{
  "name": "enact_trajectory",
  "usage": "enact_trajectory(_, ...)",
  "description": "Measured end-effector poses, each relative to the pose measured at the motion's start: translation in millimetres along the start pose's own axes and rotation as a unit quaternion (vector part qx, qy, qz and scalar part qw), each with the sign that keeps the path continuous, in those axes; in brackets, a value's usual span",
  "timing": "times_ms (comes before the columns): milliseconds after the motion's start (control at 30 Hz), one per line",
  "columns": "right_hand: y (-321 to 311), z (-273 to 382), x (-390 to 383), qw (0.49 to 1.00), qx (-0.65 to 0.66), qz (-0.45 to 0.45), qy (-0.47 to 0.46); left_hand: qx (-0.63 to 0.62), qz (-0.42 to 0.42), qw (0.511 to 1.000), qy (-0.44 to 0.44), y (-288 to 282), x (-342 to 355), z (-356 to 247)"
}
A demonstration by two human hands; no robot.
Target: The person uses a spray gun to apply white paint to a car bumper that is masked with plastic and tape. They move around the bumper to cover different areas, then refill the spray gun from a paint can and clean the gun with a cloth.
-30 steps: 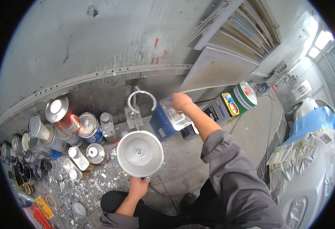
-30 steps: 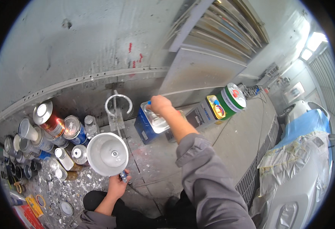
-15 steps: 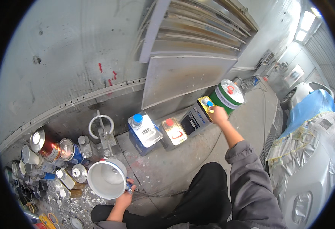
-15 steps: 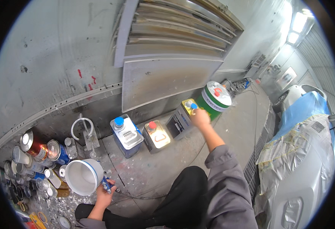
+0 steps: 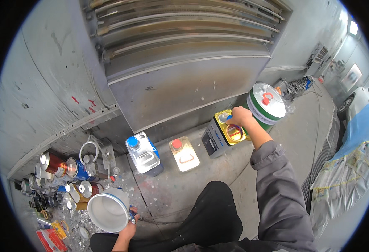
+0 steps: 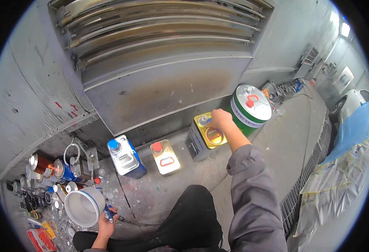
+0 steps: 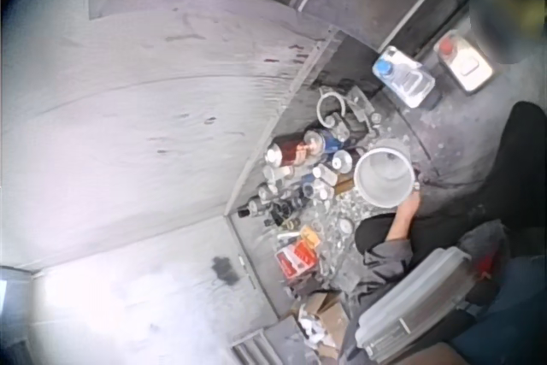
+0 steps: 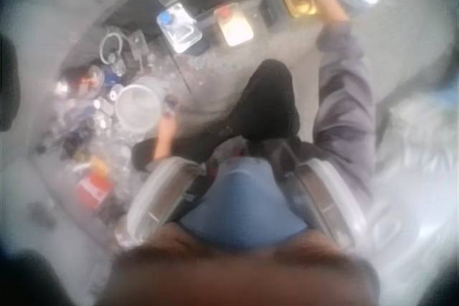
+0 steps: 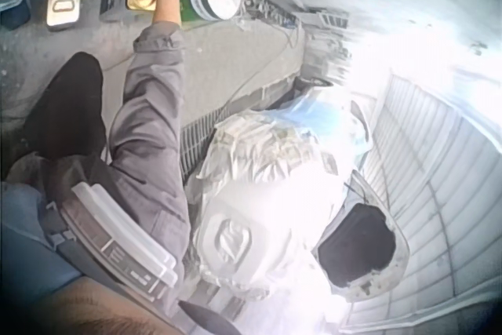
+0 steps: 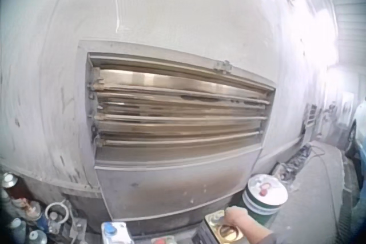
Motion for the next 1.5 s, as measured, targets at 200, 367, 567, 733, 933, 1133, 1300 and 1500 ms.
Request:
enact_trajectory(200, 4, 6, 6, 0.997, -0.071, -0.032, -0.029, 0.045, -0.004, 0.999, -0.012, 18, 4, -15)
enact_trajectory(367, -9, 4, 8, 0.997, -0.034, -0.039, -0.063, 0.006, -0.052, 0.998, -0.024, 18, 1, -20)
enact_trajectory(567, 5, -7, 17, 0.951, 0.051, -0.109, -0.286, 0.005, -0.065, 0.997, -0.030, 19, 3, -22)
enact_trajectory(733, 10, -2, 20, 0.943, -0.068, -0.127, -0.298, 0.013, -0.050, 0.999, -0.008, 21, 5, -12)
enact_trajectory(933, 2, 16, 22, 0.920, -0.187, -0.122, -0.323, 0.049, -0.028, 0.998, -0.006, 22, 6, -14)
enact_trajectory(1133, 5, 10, 33, 0.960, -0.120, -0.077, -0.240, 0.042, -0.022, 0.999, -0.017, 29, 10, -17)
enact_trajectory(1300, 9, 15, 29, 0.996, 0.049, -0.056, -0.042, 0.086, -0.003, 0.996, -0.004, 30, 10, -6)
enact_trajectory(1500, -8, 15, 13, 0.976, -0.069, -0.062, -0.197, 0.122, 0.024, 0.992, -0.019, 25, 7, 6)
Point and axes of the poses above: each hand's wrist, its own x-axis towards the middle knuckle, its own y-axis out of the palm, z = x × y, the point moved 3 cm from there along x, towards the middle knuckle, and after that the axes turned 8 degrees about -x, right-handed, at the moved point
